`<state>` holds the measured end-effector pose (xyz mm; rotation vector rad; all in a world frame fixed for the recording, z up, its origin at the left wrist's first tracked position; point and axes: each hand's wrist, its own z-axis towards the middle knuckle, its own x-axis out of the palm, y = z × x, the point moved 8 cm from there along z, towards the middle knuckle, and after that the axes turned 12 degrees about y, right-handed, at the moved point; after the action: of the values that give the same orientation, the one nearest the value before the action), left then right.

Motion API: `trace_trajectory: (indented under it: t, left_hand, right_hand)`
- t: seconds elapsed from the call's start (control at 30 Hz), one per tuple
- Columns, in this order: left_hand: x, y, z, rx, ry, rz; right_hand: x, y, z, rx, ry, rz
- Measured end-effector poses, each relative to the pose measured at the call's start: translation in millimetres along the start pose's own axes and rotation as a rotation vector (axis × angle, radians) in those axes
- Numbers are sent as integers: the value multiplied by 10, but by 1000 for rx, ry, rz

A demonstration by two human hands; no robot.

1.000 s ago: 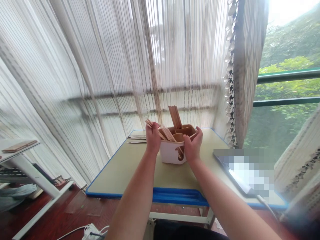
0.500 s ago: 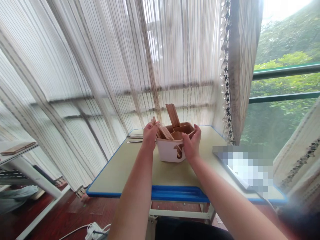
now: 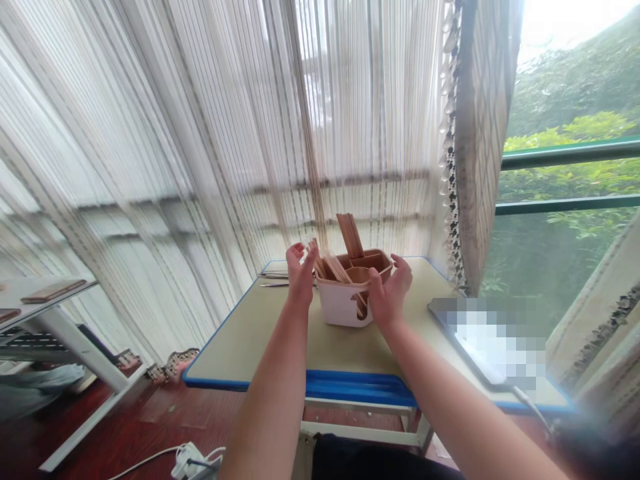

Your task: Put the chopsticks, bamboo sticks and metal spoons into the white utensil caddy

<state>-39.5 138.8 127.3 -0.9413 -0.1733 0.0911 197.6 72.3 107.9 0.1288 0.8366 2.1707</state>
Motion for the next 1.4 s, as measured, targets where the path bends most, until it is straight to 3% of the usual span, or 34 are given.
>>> trace_trajectory:
  t: [0.17,0.23,0.3,0.37,0.47,0.57,0.7,0.93,1.13,1.23,1.3,1.37,1.4]
  left_hand:
    - [-390,-79,-74,39,-177,151]
    - [-582,-38,-88,3,-237,195]
    - [-714,42,-119,-44,-231,242]
    - [-730,135,-184,-59,-136,263]
    - [-503,213,-354,-3,154,342]
    - [-255,227,-551,44,359,435]
    - [-76,193,-659,91,503,556]
    - [-89,282,-641,93,504,629]
    - [-82,369,-708,75,481,760]
    - [-206,386,-646,-11,423,950]
    - [-350,407,-543,-103,394,1075]
    - [-505,431,-415,-178,396,1141]
    - [-582,440,-352,-197,399,1157]
  right_hand:
    - [-101,576,-245,-531,-51,-154]
    - [-82,685,-323,-627,-24,-141]
    - [-69,640,-283,-542,-17,-106]
    - [-61,460,-177,-344,-41,-66]
    - [-6,86,-52,-51,-53,32]
    - [150,-227,-15,140,55,167]
    - [219,-331,-32,176,111,172]
    - [128,-214,-30,128,60,84]
    - [101,-261,-28,136,11,53]
    - [-37,-129,-56,2,-101,13]
    - [-124,159,-145,-234,-149,-24]
    - [-74,558,-329,-534,-44,-32]
    - [15,765,-462,-674,78,-26]
